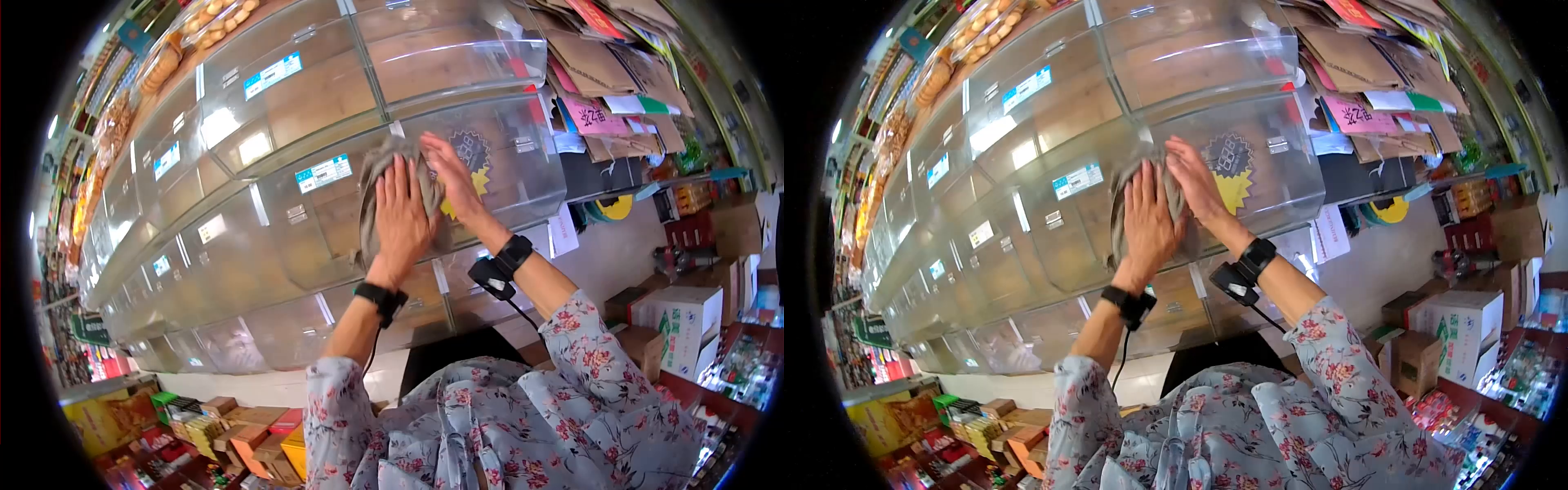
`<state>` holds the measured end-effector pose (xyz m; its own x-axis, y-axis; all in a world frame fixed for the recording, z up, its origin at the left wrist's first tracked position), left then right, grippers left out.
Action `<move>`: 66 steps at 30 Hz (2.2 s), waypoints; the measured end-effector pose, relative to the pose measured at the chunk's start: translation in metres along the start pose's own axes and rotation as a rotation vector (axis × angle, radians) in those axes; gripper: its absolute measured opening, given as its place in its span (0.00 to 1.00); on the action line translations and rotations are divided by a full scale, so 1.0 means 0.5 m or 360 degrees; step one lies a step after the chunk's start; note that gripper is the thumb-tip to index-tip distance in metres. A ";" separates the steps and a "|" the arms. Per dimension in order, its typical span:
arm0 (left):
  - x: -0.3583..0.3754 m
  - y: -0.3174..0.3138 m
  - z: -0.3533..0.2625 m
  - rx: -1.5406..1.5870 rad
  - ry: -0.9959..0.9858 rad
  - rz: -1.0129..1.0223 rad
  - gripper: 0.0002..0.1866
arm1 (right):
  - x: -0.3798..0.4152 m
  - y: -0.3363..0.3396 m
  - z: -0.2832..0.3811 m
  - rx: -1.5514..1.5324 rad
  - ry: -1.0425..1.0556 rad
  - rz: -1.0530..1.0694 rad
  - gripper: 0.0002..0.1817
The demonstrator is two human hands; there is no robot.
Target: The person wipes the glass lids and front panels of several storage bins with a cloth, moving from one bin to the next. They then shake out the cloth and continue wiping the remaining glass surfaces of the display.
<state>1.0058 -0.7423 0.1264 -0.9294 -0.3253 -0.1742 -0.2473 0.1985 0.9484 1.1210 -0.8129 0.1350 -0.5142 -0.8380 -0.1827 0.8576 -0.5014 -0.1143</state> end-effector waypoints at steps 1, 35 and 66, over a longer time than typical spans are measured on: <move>-0.035 -0.002 0.010 0.0010 0.0058 -0.0109 0.45 | 0.006 0.012 0.004 0.0034 -0.0043 -0.0011 0.27; 0.273 -0.275 -0.044 0.0765 0.1022 -0.0632 0.52 | -0.010 -0.050 -0.061 0.1768 0.0412 -0.0288 0.28; -0.392 -0.120 -0.350 0.0060 -0.0588 0.0248 0.35 | 0.143 0.450 -0.030 0.1068 -0.0130 -0.0813 0.23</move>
<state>1.2507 -0.8522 0.1499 -0.9908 0.0644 -0.1189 -0.0989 0.2551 0.9619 1.2772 -0.9825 0.0816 -0.8596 -0.4735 -0.1920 0.3539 -0.8228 0.4447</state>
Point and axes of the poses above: each hand's wrist, its own x-axis away from the middle knuckle, its own y-axis out of the back of the hand, z = x × y, the point moved 1 cm from there along -x, towards the middle knuckle, and after that the axes turned 12 degrees about z, right-handed, at the moved point
